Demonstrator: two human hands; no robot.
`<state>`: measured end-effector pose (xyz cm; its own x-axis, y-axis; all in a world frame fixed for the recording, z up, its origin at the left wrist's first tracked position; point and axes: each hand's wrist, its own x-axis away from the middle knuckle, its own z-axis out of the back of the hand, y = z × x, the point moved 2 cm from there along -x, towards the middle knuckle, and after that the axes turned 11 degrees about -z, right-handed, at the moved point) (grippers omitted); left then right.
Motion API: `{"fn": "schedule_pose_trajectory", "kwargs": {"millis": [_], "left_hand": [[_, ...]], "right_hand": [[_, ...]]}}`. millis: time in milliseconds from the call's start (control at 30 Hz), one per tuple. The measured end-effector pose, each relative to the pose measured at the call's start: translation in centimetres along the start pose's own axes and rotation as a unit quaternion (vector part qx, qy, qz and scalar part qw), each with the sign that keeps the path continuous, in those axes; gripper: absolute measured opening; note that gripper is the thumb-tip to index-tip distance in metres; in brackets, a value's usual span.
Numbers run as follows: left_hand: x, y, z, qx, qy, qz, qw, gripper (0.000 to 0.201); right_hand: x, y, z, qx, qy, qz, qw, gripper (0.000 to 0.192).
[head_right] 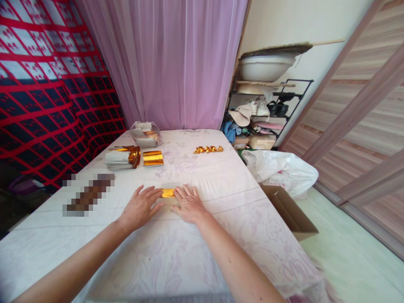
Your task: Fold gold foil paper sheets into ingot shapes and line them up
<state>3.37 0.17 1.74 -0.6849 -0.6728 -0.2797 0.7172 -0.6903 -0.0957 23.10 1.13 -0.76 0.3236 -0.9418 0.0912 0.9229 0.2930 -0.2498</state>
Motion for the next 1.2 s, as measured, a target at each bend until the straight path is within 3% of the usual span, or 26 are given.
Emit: {"fn": "schedule_pose_trajectory", "kwargs": {"millis": [67,200,333,633,900,1033,1200], "left_hand": [[-0.3,0.7,-0.9,0.011,-0.015,-0.021,1.0,0.043],[0.2,1.0,-2.6,0.03,-0.055,0.001,0.998,0.046],[0.9,0.9,-3.4,0.029,-0.05,0.018,0.998,0.047],[0.8,1.2,-3.6,0.001,-0.031,0.01,0.999,0.049],[1.3,1.0,-3.8,0.009,-0.018,0.005,1.0,0.048],[1.3,1.2,-3.9,0.007,-0.003,0.009,1.0,0.047],[1.3,1.0,-3.7,0.004,0.011,0.005,1.0,0.046]], "right_hand": [[0.0,0.1,-0.2,-0.004,0.007,0.003,1.0,0.064],[-0.1,0.3,-0.6,-0.007,0.017,0.003,1.0,0.063],[0.0,0.4,-0.9,-0.012,0.037,0.003,0.999,0.064],[0.4,-0.1,-0.5,-0.016,0.065,0.068,0.995,0.053],[1.1,0.7,-0.5,-0.049,0.059,0.019,0.997,0.045],[1.1,1.3,-0.3,-0.057,0.095,-0.012,0.994,0.031],[0.7,1.3,-0.5,-0.068,0.158,-0.001,0.985,0.025]]}}
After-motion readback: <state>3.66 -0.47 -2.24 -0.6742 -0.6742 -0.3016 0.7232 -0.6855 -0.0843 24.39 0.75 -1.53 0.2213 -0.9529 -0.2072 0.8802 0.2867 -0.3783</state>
